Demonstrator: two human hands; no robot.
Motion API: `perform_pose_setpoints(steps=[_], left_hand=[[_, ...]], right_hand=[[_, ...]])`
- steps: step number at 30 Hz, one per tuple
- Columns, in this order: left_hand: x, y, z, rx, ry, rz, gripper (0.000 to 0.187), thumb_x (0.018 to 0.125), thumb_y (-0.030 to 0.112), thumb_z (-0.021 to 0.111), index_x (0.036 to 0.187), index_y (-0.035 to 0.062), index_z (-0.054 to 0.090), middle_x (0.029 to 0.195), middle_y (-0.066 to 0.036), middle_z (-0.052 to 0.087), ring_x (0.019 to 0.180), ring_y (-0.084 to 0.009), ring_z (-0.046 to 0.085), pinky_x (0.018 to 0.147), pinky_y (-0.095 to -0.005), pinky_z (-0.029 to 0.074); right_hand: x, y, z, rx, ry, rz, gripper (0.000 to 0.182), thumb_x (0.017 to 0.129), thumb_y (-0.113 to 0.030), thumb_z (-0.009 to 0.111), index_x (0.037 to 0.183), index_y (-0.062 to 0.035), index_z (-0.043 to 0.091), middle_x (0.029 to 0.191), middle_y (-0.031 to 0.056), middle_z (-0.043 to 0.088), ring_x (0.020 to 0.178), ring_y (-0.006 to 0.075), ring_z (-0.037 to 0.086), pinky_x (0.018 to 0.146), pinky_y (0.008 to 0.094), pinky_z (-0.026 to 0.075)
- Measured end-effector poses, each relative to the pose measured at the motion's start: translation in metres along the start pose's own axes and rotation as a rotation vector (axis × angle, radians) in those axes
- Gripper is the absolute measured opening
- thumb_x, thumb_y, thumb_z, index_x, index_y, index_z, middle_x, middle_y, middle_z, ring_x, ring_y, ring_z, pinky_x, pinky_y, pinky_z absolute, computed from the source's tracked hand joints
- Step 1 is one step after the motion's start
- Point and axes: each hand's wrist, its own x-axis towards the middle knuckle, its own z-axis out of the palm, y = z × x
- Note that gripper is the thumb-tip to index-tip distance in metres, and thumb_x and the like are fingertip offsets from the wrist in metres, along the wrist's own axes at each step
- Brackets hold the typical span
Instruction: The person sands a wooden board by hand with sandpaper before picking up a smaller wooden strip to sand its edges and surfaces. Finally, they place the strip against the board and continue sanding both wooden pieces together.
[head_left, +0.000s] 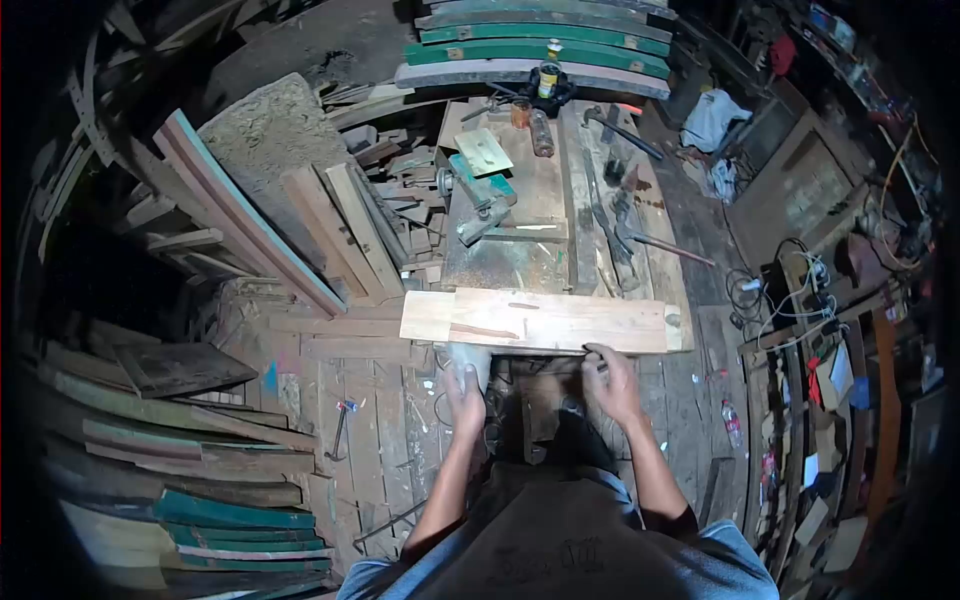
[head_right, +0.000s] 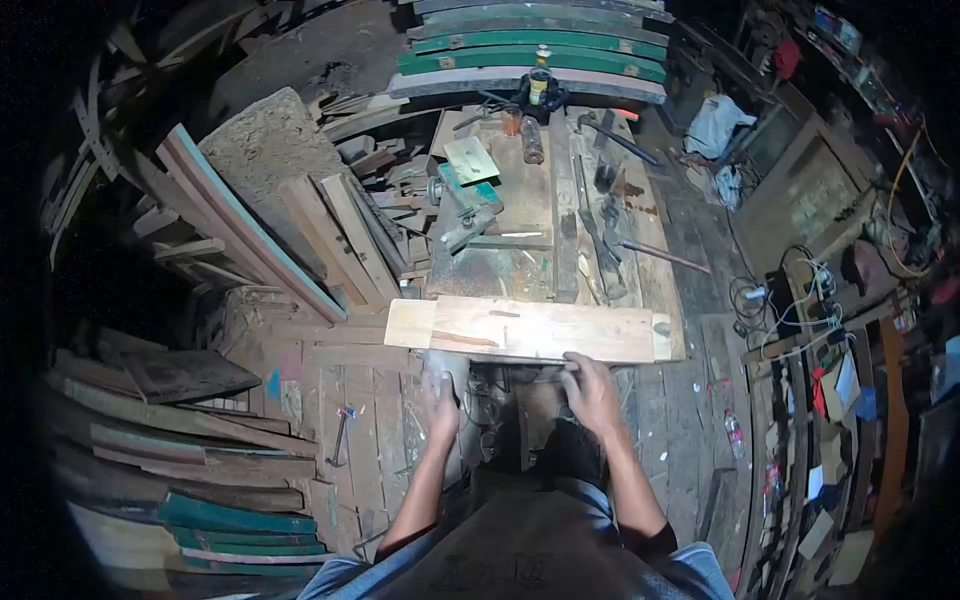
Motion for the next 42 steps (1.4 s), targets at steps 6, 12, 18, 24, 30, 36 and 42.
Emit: perform_pose_setpoints(steps=[6,12,18,24,30,36,42], left_hand=[[0.053,0.076,0.012,0.239,-0.006,0.355,0.043,0.116,0.015,0.056,0.153,-0.0077,0.060,0.130,-0.034,0.076,0.121,-0.0433,0.075,0.107,-0.0434,0.057],[0.064,0.024,0.093,0.794,-0.039,0.608,0.050,0.108,0.004,0.058,0.157,-0.0071,0.060,0.156,-0.037,0.062,0.148,-0.0532,0.057,0.127,-0.0591,0.041],[-0.027,0.050,0.183,0.732,-0.487,0.565,0.049,0.108,0.013,0.063,0.154,-0.0064,0.063,0.164,-0.032,0.058,0.159,-0.0489,0.049,0.135,-0.0562,0.035],[0.035,0.038,0.132,0.882,-0.331,0.712,0.050,0.113,0.014,0.052,0.158,-0.0052,0.059,0.161,-0.035,0.059,0.156,-0.0502,0.050,0.134,-0.0565,0.036],[0.061,0.033,0.125,0.978,-0.003,0.474,0.056,0.115,0.015,0.048,0.165,-0.0108,0.049,0.171,-0.037,0.046,0.163,-0.0519,0.040,0.138,-0.0552,0.028],[-0.020,0.053,0.205,0.730,-0.581,0.617,0.056,0.111,0.014,0.055,0.163,-0.0078,0.053,0.169,-0.034,0.051,0.161,-0.0509,0.044,0.137,-0.0534,0.032],[0.088,0.057,0.092,0.919,-0.085,0.464,0.054,0.112,0.013,0.050,0.159,-0.0150,0.052,0.162,-0.039,0.054,0.158,-0.0532,0.046,0.136,-0.0566,0.033]], right_hand=[[0.074,0.079,-0.029,-0.162,-0.011,-0.214,0.039,0.096,-0.020,0.083,0.131,-0.0061,0.075,0.124,0.0183,0.077,0.121,0.0415,0.069,0.107,0.0506,0.053],[0.080,0.130,-0.043,-0.225,-0.210,-0.478,0.105,0.075,-0.055,0.096,0.160,-0.0084,0.056,0.165,0.0205,0.052,0.152,0.0434,0.051,0.126,0.0586,0.039],[0.081,0.142,-0.034,-0.434,-0.371,-0.442,0.132,0.069,-0.071,0.094,0.172,-0.0036,0.045,0.174,0.0278,0.044,0.155,0.0480,0.047,0.129,0.0632,0.034],[0.111,0.149,-0.071,-0.319,-0.412,-0.499,0.128,0.070,-0.065,0.095,0.166,0.0064,0.049,0.169,0.0299,0.050,0.150,0.0475,0.054,0.123,0.0588,0.044],[0.113,0.145,-0.076,-0.267,-0.318,-0.549,0.121,0.072,-0.063,0.095,0.161,0.0083,0.054,0.166,0.0257,0.055,0.156,0.0404,0.052,0.126,0.0546,0.044],[0.117,0.142,-0.077,-0.311,-0.402,-0.461,0.122,0.072,-0.061,0.095,0.166,0.0031,0.050,0.168,0.0221,0.054,0.158,0.0360,0.051,0.123,0.0525,0.047],[0.114,0.146,-0.074,-0.220,-0.374,-0.464,0.120,0.071,-0.057,0.095,0.165,0.0021,0.051,0.166,0.0197,0.055,0.156,0.0360,0.052,0.123,0.0532,0.047]])
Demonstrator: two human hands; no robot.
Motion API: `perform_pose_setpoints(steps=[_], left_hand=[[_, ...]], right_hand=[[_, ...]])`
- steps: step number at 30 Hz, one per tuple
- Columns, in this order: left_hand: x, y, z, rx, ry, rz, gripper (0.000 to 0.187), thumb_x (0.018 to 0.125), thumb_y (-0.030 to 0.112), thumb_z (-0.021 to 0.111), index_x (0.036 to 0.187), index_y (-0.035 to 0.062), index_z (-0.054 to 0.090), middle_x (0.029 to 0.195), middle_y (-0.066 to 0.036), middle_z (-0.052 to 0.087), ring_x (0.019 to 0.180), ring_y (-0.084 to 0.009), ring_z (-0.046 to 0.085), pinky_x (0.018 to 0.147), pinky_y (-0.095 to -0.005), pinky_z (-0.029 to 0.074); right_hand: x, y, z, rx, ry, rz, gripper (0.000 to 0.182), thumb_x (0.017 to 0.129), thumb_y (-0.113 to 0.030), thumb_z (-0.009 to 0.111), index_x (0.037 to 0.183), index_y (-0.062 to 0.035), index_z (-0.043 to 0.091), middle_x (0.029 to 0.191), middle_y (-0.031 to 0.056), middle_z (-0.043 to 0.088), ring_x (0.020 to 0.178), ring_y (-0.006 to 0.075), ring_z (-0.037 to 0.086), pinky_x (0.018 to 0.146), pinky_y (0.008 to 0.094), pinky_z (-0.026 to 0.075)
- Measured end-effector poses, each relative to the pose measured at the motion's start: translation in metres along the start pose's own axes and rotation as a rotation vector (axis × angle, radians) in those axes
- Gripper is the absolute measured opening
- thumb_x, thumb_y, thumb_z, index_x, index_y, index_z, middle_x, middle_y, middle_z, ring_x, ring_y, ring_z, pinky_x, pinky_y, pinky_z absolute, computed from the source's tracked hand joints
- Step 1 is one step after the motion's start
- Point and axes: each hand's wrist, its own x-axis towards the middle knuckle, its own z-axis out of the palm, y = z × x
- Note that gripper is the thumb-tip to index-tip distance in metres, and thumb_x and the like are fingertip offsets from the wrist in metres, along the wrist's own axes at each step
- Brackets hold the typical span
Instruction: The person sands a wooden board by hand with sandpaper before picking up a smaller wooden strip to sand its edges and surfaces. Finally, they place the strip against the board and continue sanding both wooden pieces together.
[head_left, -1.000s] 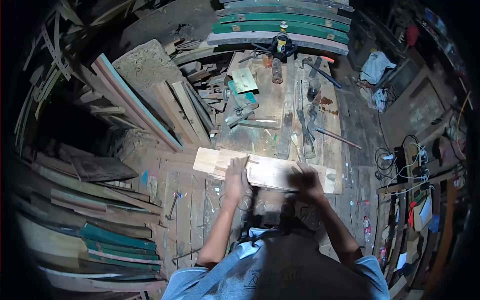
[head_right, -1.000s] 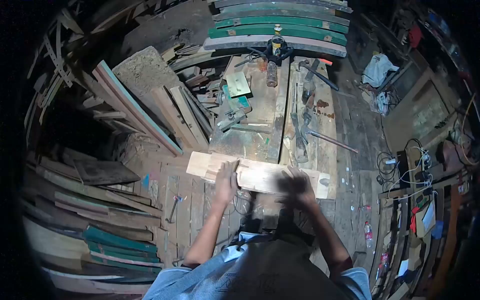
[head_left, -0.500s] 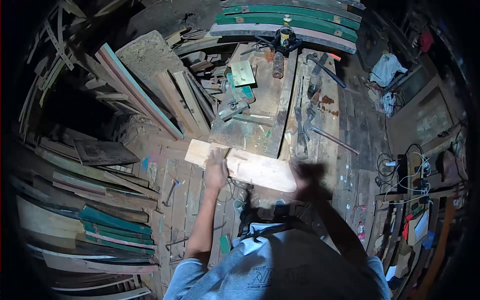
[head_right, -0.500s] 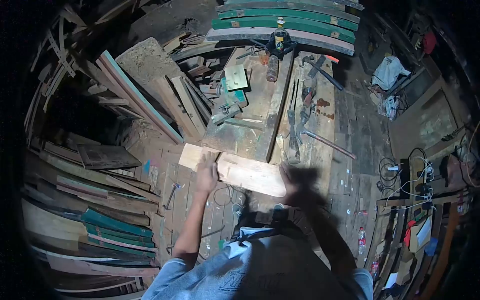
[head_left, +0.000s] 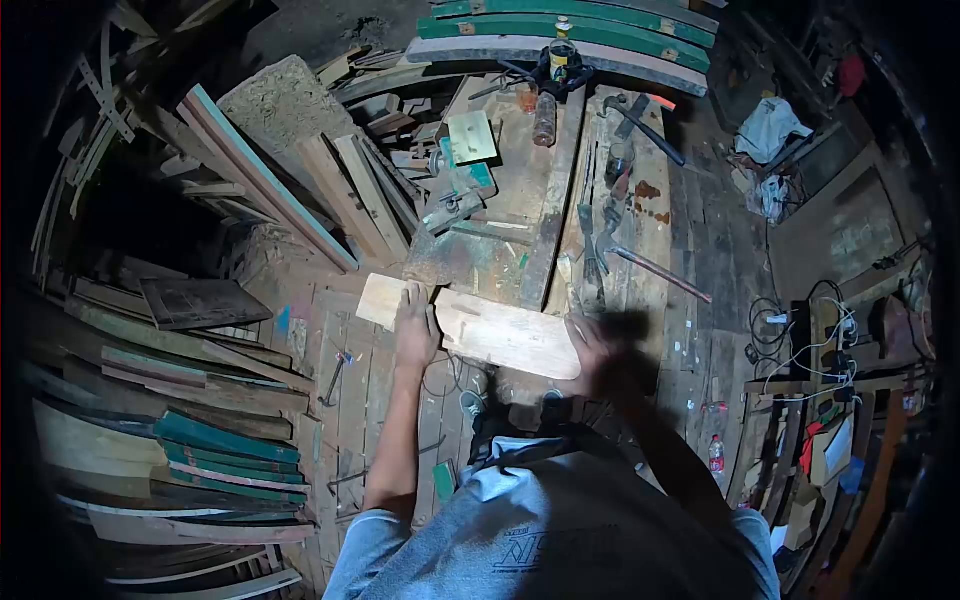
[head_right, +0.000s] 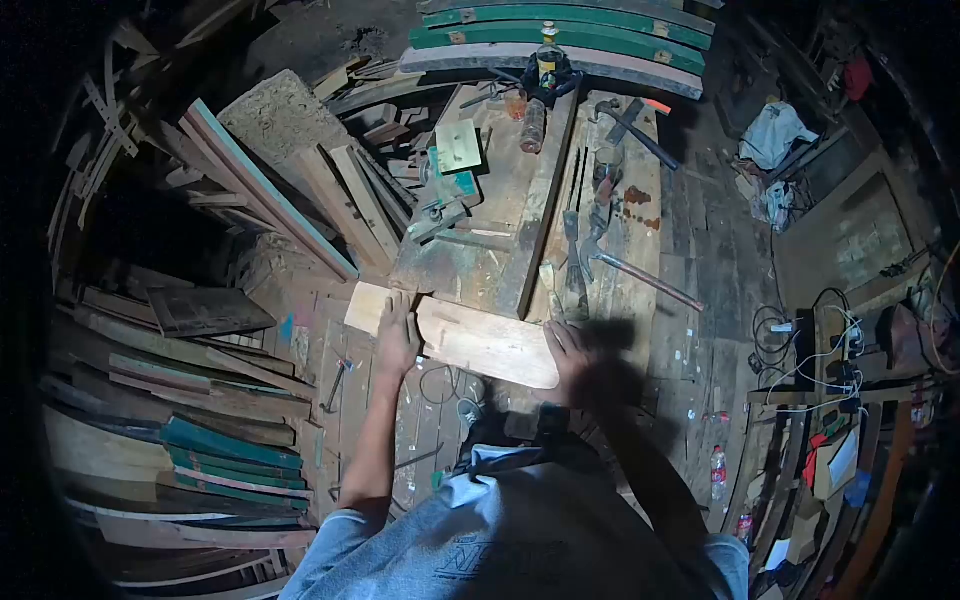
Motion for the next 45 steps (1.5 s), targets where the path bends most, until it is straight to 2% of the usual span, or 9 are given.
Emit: perform_pose_setpoints(steps=[3,7,14,19,21,24,29,36,45], left_hand=[[-0.033,0.057,0.052,-0.026,0.094,0.035,0.055,0.113,0.013,0.050,0.161,-0.0148,0.050,0.163,-0.040,0.054,0.157,-0.0527,0.048,0.135,-0.0564,0.034],[-0.094,0.159,0.077,-0.159,-0.274,0.364,0.056,0.109,0.009,0.056,0.163,-0.0071,0.053,0.169,-0.030,0.053,0.159,-0.0446,0.049,0.135,-0.0517,0.036],[-0.006,-0.032,0.011,0.068,0.168,-0.088,0.051,0.115,0.014,0.049,0.154,-0.0175,0.056,0.161,-0.041,0.055,0.154,-0.0562,0.050,0.135,-0.0554,0.034],[-0.062,0.074,0.059,-0.249,-0.021,0.038,0.051,0.115,0.014,0.050,0.159,-0.0093,0.056,0.170,-0.035,0.050,0.159,-0.0512,0.046,0.136,-0.0543,0.034],[-0.096,0.134,0.063,-0.221,-0.252,0.285,0.049,0.114,0.014,0.051,0.159,-0.0049,0.059,0.171,-0.031,0.051,0.160,-0.0475,0.046,0.136,-0.0512,0.034],[-0.075,0.100,0.046,-0.205,-0.273,0.339,0.049,0.114,0.014,0.052,0.158,-0.0047,0.059,0.170,-0.031,0.052,0.160,-0.0460,0.047,0.137,-0.0493,0.034],[-0.009,-0.037,0.003,0.027,0.125,-0.040,0.052,0.116,0.016,0.047,0.155,-0.0181,0.054,0.162,-0.040,0.054,0.156,-0.0562,0.047,0.137,-0.0545,0.032],[-0.088,0.132,0.057,-0.253,-0.241,0.270,0.057,0.109,0.007,0.054,0.164,-0.0088,0.050,0.169,-0.036,0.049,0.161,-0.0492,0.045,0.136,-0.0548,0.033],[-0.006,-0.031,0.009,0.030,0.190,-0.058,0.052,0.108,0.003,0.052,0.156,-0.0173,0.052,0.157,-0.041,0.058,0.151,-0.0570,0.052,0.132,-0.0577,0.039]], right_hand=[[0.003,-0.011,-0.014,-0.034,-0.021,0.017,0.118,0.070,-0.055,0.096,0.164,0.0006,0.053,0.164,0.0187,0.056,0.155,0.0358,0.054,0.118,0.0514,0.051],[0.004,-0.014,-0.018,-0.114,-0.074,0.064,0.115,0.069,-0.052,0.096,0.163,-0.0013,0.054,0.163,0.0179,0.057,0.152,0.0347,0.056,0.109,0.0471,0.056],[0.002,-0.005,-0.003,0.018,-0.022,0.030,0.118,0.070,-0.050,0.096,0.165,0.0015,0.051,0.162,0.0185,0.056,0.146,0.0349,0.061,0.110,0.0505,0.058],[0.001,-0.006,-0.002,-0.041,-0.012,0.019,0.120,0.071,-0.055,0.096,0.167,0.0004,0.049,0.162,0.0171,0.056,0.144,0.0356,0.062,0.107,0.0497,0.058],[0.003,-0.009,-0.007,-0.117,-0.025,0.025,0.122,0.070,-0.057,0.096,0.168,-0.0006,0.048,0.162,0.0161,0.057,0.141,0.0363,0.064,0.104,0.0500,0.059],[0.004,-0.009,-0.006,-0.086,-0.100,0.067,0.124,0.068,-0.057,0.096,0.168,-0.0012,0.047,0.162,0.0145,0.056,0.128,0.0384,0.070,0.099,0.0526,0.059],[0.001,-0.007,-0.003,0.018,-0.066,0.053,0.123,0.067,-0.050,0.098,0.167,0.0013,0.047,0.164,0.0153,0.055,0.120,0.0408,0.073,0.095,0.0531,0.061],[0.004,-0.005,-0.008,-0.194,-0.108,0.019,0.125,0.071,-0.060,0.095,0.171,-0.0016,0.045,0.161,0.0142,0.059,0.114,0.0374,0.074,0.094,0.0505,0.059],[0.008,-0.008,-0.008,-0.240,-0.158,0.028,0.128,0.073,-0.068,0.091,0.172,-0.0026,0.044,0.160,0.0145,0.060,0.118,0.0356,0.073,0.102,0.0514,0.054]])
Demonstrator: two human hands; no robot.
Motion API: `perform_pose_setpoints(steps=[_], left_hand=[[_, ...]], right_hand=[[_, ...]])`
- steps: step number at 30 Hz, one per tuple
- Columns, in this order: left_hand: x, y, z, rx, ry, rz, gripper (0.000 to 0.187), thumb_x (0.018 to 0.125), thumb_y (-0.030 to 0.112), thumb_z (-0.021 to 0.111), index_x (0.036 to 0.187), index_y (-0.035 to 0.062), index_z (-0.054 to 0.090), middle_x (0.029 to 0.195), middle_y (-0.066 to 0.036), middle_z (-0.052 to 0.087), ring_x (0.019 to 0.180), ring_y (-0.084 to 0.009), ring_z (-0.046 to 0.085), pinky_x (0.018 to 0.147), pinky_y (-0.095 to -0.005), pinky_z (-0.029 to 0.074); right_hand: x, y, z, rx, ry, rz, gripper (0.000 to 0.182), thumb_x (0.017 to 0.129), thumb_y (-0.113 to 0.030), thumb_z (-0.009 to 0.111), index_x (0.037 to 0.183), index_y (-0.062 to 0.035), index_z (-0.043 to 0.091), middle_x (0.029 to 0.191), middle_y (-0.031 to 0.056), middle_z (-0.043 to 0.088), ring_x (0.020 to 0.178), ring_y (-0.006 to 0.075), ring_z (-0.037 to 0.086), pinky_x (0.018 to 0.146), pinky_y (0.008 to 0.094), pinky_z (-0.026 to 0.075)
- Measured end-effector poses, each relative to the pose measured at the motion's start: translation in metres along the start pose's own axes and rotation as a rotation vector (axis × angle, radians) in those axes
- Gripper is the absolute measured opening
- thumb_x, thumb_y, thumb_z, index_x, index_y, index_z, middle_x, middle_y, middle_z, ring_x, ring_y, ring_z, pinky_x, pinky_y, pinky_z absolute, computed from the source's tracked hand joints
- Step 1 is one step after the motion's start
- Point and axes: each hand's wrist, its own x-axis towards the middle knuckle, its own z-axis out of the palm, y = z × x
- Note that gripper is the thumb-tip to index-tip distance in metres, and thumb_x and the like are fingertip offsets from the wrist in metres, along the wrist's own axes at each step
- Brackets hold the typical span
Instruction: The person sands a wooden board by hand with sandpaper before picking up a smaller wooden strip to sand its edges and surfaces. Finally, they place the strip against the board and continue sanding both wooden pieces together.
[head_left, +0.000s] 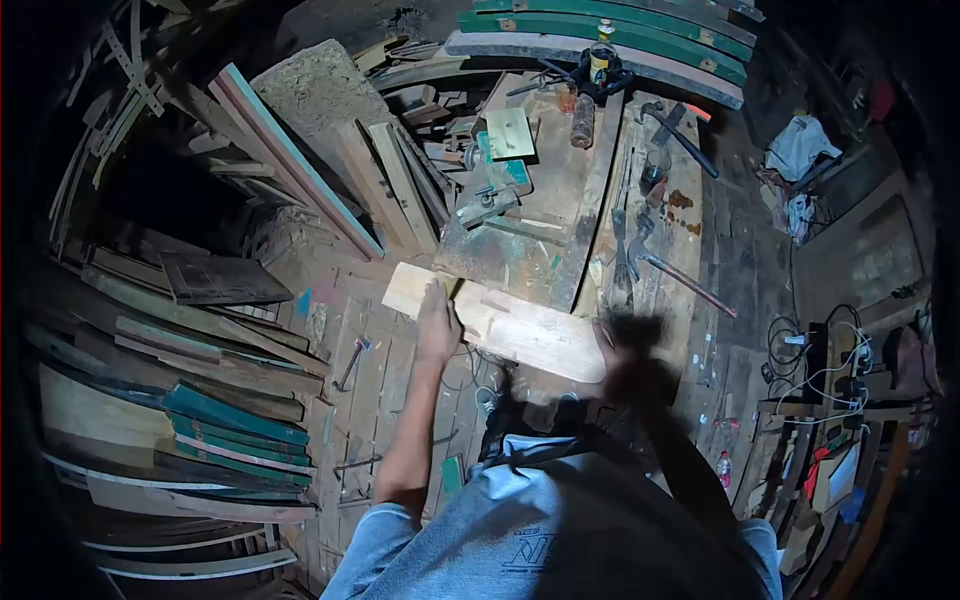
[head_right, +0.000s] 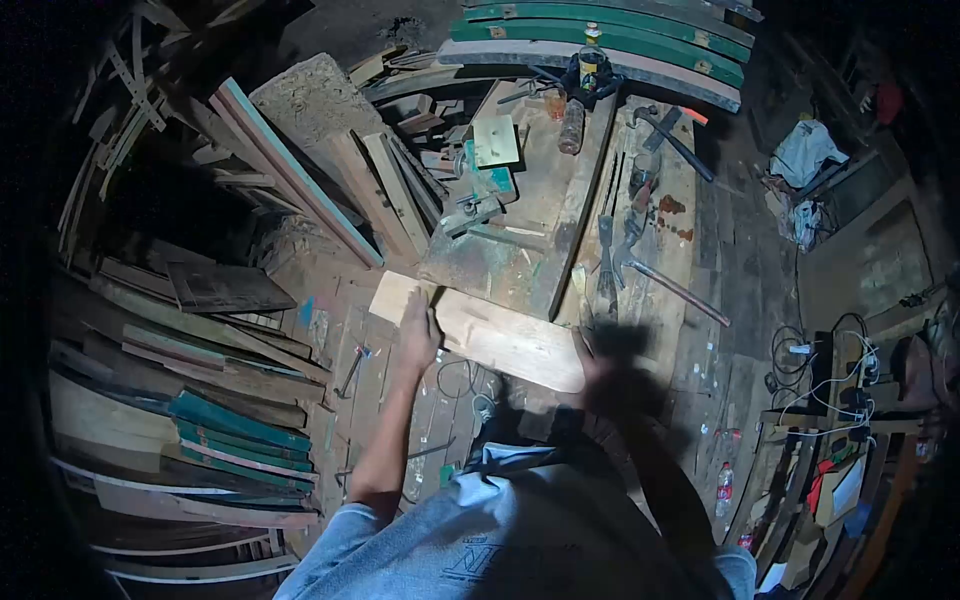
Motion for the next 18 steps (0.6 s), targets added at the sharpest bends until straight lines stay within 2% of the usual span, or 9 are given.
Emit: perform_pose_setpoints(steps=[4,6,8,9,11,14,15,17,18], left_hand=[[-0.077,0.145,0.026,-0.241,-0.331,0.253,0.058,0.105,0.005,0.058,0.159,-0.0133,0.051,0.159,-0.037,0.059,0.153,-0.0489,0.055,0.133,-0.0509,0.040],[-0.118,0.173,0.037,-0.292,-0.423,0.471,0.051,0.113,0.014,0.054,0.161,-0.0031,0.057,0.160,-0.034,0.060,0.154,-0.0470,0.054,0.134,-0.0519,0.038],[-0.102,0.140,0.041,-0.267,-0.506,0.479,0.058,0.102,0.010,0.065,0.158,-0.0048,0.059,0.161,-0.028,0.062,0.155,-0.0449,0.055,0.134,-0.0505,0.040],[-0.080,0.124,0.025,-0.315,-0.398,0.454,0.054,0.108,0.011,0.058,0.160,-0.0046,0.058,0.162,-0.030,0.060,0.155,-0.0450,0.054,0.134,-0.0517,0.038],[-0.037,0.063,0.009,-0.299,-0.282,0.134,0.052,0.107,0.008,0.057,0.156,-0.0088,0.059,0.158,-0.034,0.061,0.152,-0.0519,0.053,0.135,-0.0531,0.037],[0.007,-0.017,-0.008,-0.008,0.013,0.011,0.049,0.109,0.005,0.051,0.150,-0.0208,0.057,0.152,-0.044,0.060,0.148,-0.0585,0.053,0.132,-0.0583,0.038],[0.005,-0.004,-0.010,-0.102,-0.025,-0.021,0.049,0.107,0.003,0.051,0.150,-0.0203,0.057,0.152,-0.044,0.060,0.148,-0.0587,0.053,0.131,-0.0584,0.038],[-0.016,0.016,0.039,0.033,0.001,0.154,0.054,0.104,0.001,0.053,0.154,-0.0189,0.054,0.155,-0.043,0.059,0.150,-0.0573,0.053,0.133,-0.0571,0.037],[-0.034,0.070,0.034,-0.072,-0.053,0.171,0.058,0.103,0.003,0.056,0.157,-0.0176,0.051,0.158,-0.041,0.057,0.152,-0.0548,0.052,0.134,-0.0556,0.036]], right_hand=[[-0.003,0.002,0.002,-0.033,-0.022,0.008,0.129,0.073,-0.072,0.089,0.173,-0.0030,0.043,0.160,0.0147,0.061,0.120,0.0347,0.072,0.105,0.0517,0.052],[-0.002,0.003,0.004,-0.056,-0.032,0.009,0.130,0.074,-0.073,0.088,0.173,-0.0032,0.043,0.160,0.0148,0.061,0.121,0.0343,0.072,0.107,0.0519,0.051],[-0.003,0.004,0.005,-0.072,-0.041,0.015,0.130,0.074,-0.075,0.088,0.173,-0.0035,0.043,0.160,0.0149,0.062,0.122,0.0339,0.071,0.108,0.0521,0.050],[-0.003,0.003,0.006,-0.075,-0.042,0.017,0.131,0.074,-0.076,0.087,0.173,-0.0036,0.043,0.160,0.0149,0.062,0.122,0.0337,0.071,0.109,0.0522,0.050],[-0.003,0.003,0.004,-0.088,-0.044,0.020,0.131,0.074,-0.078,0.086,0.174,-0.0038,0.042,0.160,0.0150,0.062,0.123,0.0333,0.071,0.111,0.0524,0.049],[-0.002,-0.001,-0.005,-0.116,-0.054,0.036,0.133,0.075,-0.081,0.085,0.174,-0.0041,0.042,0.159,0.0151,0.063,0.124,0.0327,0.071,0.113,0.0527,0.047],[-0.002,-0.004,-0.015,-0.088,-0.039,0.024,0.133,0.074,-0.081,0.085,0.174,-0.0040,0.042,0.160,0.0156,0.062,0.126,0.0331,0.070,0.116,0.0535,0.045],[-0.001,0.001,-0.006,-0.033,0.003,0.028,0.133,0.073,-0.080,0.086,0.173,-0.0032,0.043,0.161,0.0161,0.061,0.130,0.0335,0.068,0.116,0.0529,0.045],[-0.004,0.003,0.007,-0.067,0.028,0.015,0.133,0.072,-0.079,0.087,0.172,-0.0027,0.044,0.162,0.0165,0.061,0.131,0.0338,0.067,0.116,0.0526,0.045]])
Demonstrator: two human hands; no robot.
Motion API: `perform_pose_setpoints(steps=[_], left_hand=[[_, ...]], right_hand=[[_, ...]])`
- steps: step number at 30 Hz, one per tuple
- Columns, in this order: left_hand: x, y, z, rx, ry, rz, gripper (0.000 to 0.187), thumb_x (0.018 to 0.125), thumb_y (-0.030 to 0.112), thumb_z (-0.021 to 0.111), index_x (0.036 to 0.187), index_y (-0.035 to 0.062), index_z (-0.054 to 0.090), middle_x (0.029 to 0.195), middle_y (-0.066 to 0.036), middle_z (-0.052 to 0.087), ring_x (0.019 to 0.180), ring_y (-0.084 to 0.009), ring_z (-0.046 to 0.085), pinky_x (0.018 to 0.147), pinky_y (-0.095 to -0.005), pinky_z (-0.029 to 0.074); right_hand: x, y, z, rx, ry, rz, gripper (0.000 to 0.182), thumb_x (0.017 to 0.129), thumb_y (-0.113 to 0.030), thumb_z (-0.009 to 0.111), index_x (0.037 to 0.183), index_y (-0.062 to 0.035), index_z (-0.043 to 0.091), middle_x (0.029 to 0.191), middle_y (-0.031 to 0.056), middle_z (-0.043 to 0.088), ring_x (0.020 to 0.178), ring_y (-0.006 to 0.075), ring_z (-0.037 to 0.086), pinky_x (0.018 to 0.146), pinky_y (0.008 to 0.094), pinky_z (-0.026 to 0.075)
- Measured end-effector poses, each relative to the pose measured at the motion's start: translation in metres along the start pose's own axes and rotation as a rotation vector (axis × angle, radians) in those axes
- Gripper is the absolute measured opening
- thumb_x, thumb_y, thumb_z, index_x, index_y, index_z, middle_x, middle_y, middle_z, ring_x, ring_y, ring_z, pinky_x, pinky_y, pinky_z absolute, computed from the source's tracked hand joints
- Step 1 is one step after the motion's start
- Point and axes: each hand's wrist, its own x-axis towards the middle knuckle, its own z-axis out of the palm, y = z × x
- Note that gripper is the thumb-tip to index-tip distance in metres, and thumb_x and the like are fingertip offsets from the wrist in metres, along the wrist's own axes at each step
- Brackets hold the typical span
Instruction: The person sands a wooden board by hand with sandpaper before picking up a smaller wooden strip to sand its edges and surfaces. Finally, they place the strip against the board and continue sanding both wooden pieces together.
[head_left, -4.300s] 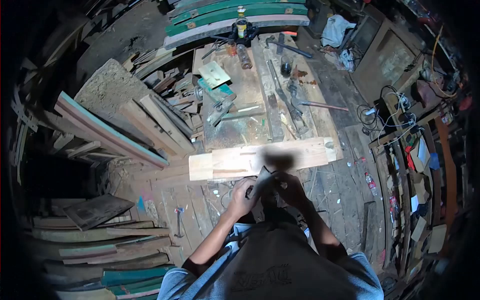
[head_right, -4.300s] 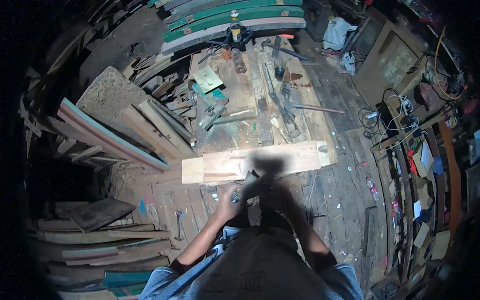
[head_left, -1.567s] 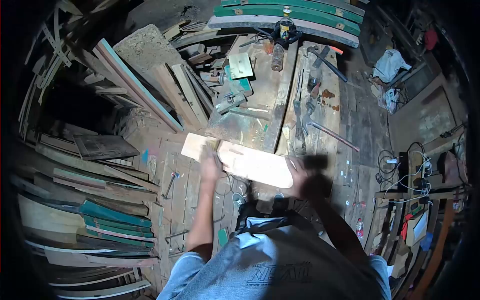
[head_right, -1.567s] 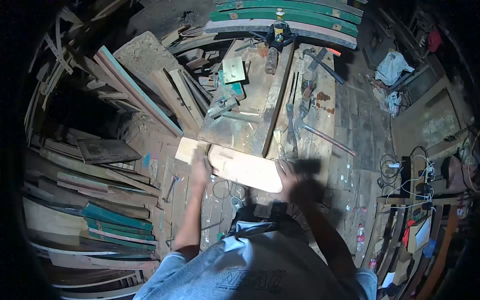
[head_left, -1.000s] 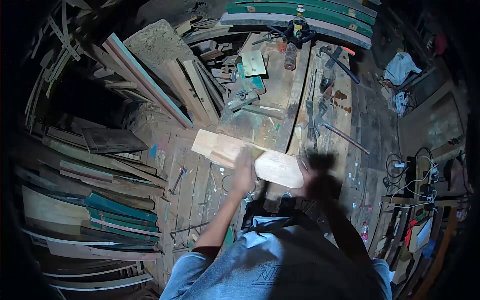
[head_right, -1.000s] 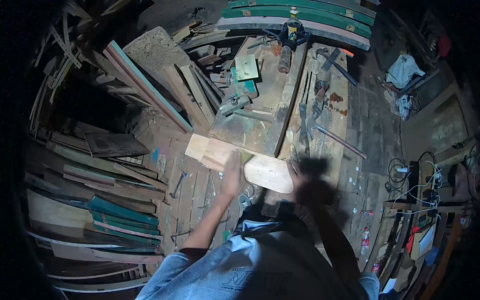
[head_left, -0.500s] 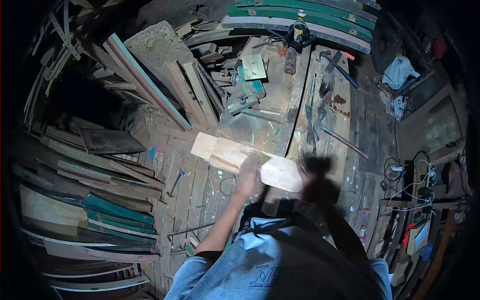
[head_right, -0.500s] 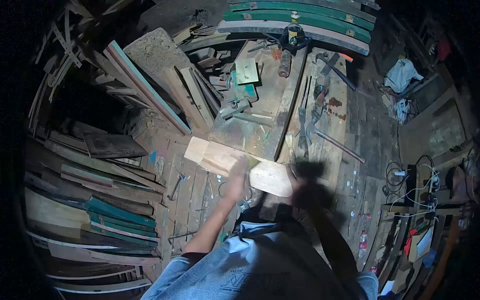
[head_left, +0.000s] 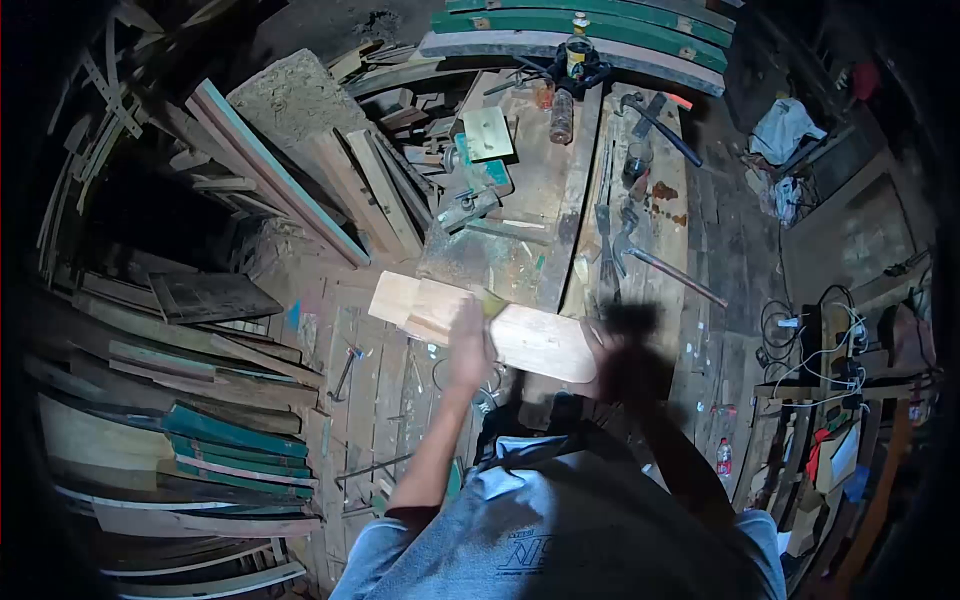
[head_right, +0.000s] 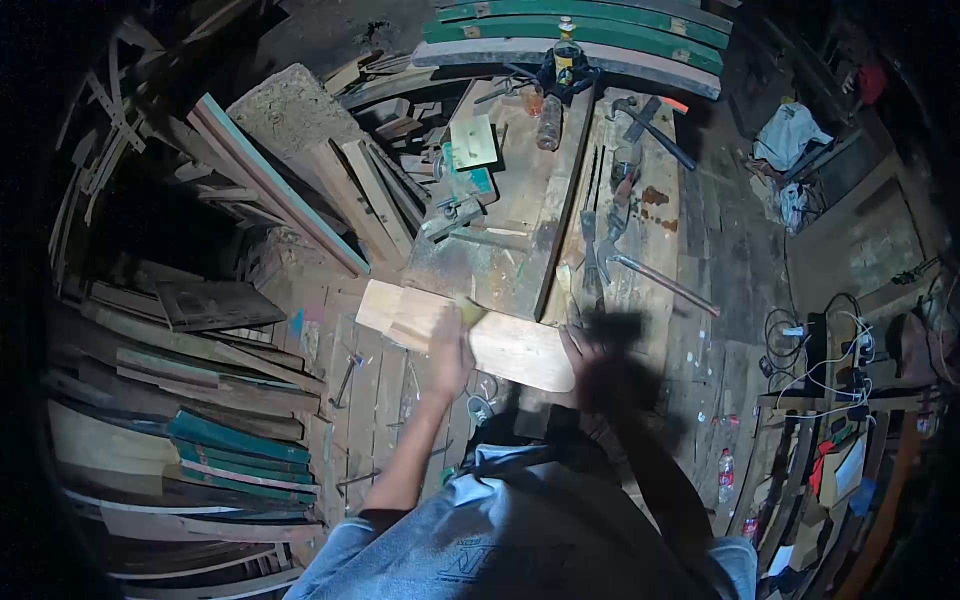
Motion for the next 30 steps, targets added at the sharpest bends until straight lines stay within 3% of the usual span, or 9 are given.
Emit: perform_pose_setpoints(steps=[4,6,12,16,18,22,26,28,30], left_hand=[[-0.047,0.129,0.016,-0.200,-0.360,0.273,0.056,0.102,0.001,0.057,0.156,-0.0127,0.056,0.161,-0.036,0.057,0.155,-0.0478,0.052,0.134,-0.0530,0.038],[-0.029,0.096,0.007,-0.204,-0.352,0.229,0.054,0.103,0.001,0.055,0.155,-0.0131,0.058,0.158,-0.035,0.061,0.153,-0.0480,0.055,0.133,-0.0538,0.039],[0.022,-0.079,-0.035,0.165,0.017,-0.147,0.051,0.109,0.004,0.051,0.156,-0.0136,0.056,0.162,-0.039,0.056,0.154,-0.0533,0.051,0.136,-0.0532,0.035],[-0.022,0.073,0.001,-0.246,-0.280,-0.036,0.056,0.104,0.001,0.054,0.159,-0.0109,0.055,0.163,-0.036,0.056,0.157,-0.0485,0.050,0.137,-0.0536,0.033],[-0.059,0.122,0.021,-0.240,-0.418,0.317,0.061,0.101,0.001,0.055,0.161,-0.0096,0.054,0.165,-0.032,0.057,0.159,-0.0450,0.050,0.137,-0.0527,0.033],[-0.029,0.070,-0.018,-0.200,-0.418,0.124,0.064,0.101,0.004,0.057,0.164,-0.0059,0.052,0.169,-0.030,0.054,0.161,-0.0445,0.048,0.136,-0.0519,0.035],[0.010,-0.076,-0.050,0.009,-0.058,-0.130,0.054,0.111,0.007,0.051,0.161,-0.0131,0.051,0.165,-0.037,0.053,0.158,-0.0530,0.046,0.137,-0.0550,0.031],[0.003,-0.058,-0.033,0.001,-0.025,-0.186,0.053,0.112,0.009,0.052,0.161,-0.0127,0.051,0.165,-0.037,0.053,0.158,-0.0534,0.046,0.137,-0.0557,0.031],[-0.028,0.023,-0.009,-0.081,-0.210,0.039,0.054,0.113,0.013,0.054,0.161,-0.0118,0.052,0.165,-0.037,0.053,0.158,-0.0533,0.046,0.137,-0.0559,0.032]], right_hand=[[-0.005,0.007,0.020,-0.103,0.061,-0.048,0.133,0.067,-0.075,0.091,0.169,-0.0005,0.048,0.161,0.0181,0.060,0.137,0.0349,0.064,0.117,0.0516,0.045],[0.003,0.003,0.001,0.191,-0.012,0.016,0.131,0.066,-0.072,0.092,0.167,0.0007,0.049,0.160,0.0188,0.061,0.139,0.0352,0.062,0.117,0.0507,0.045],[0.004,0.001,-0.003,0.190,0.069,-0.028,0.125,0.066,-0.065,0.094,0.163,0.0023,0.053,0.158,0.0190,0.061,0.139,0.0357,0.061,0.116,0.0506,0.046],[0.001,0.003,0.004,0.200,-0.039,-0.004,0.133,0.069,-0.069,0.093,0.171,0.0014,0.044,0.165,0.0229,0.055,0.145,0.0415,0.057,0.120,0.0546,0.045],[-0.001,0.008,0.003,0.133,-0.108,-0.008,0.137,0.070,-0.072,0.092,0.173,0.0013,0.040,0.166,0.0229,0.054,0.145,0.0409,0.058,0.120,0.0545,0.045],[-0.009,0.008,-0.002,0.060,-0.137,-0.005,0.136,0.070,-0.072,0.092,0.173,0.0010,0.040,0.166,0.0223,0.055,0.144,0.0405,0.059,0.119,0.0541,0.046],[-0.009,0.005,-0.007,0.045,-0.120,0.001,0.136,0.070,-0.072,0.092,0.173,0.0007,0.041,0.165,0.0218,0.055,0.142,0.0400,0.060,0.118,0.0538,0.046],[-0.008,0.005,-0.009,0.043,-0.114,0.006,0.136,0.070,-0.072,0.092,0.173,0.0005,0.041,0.165,0.0215,0.056,0.142,0.0397,0.060,0.118,0.0536,0.046],[-0.008,0.004,-0.008,0.045,-0.110,0.008,0.135,0.070,-0.072,0.092,0.172,0.0004,0.041,0.165,0.0212,0.056,0.141,0.0395,0.060,0.118,0.0534,0.046]])
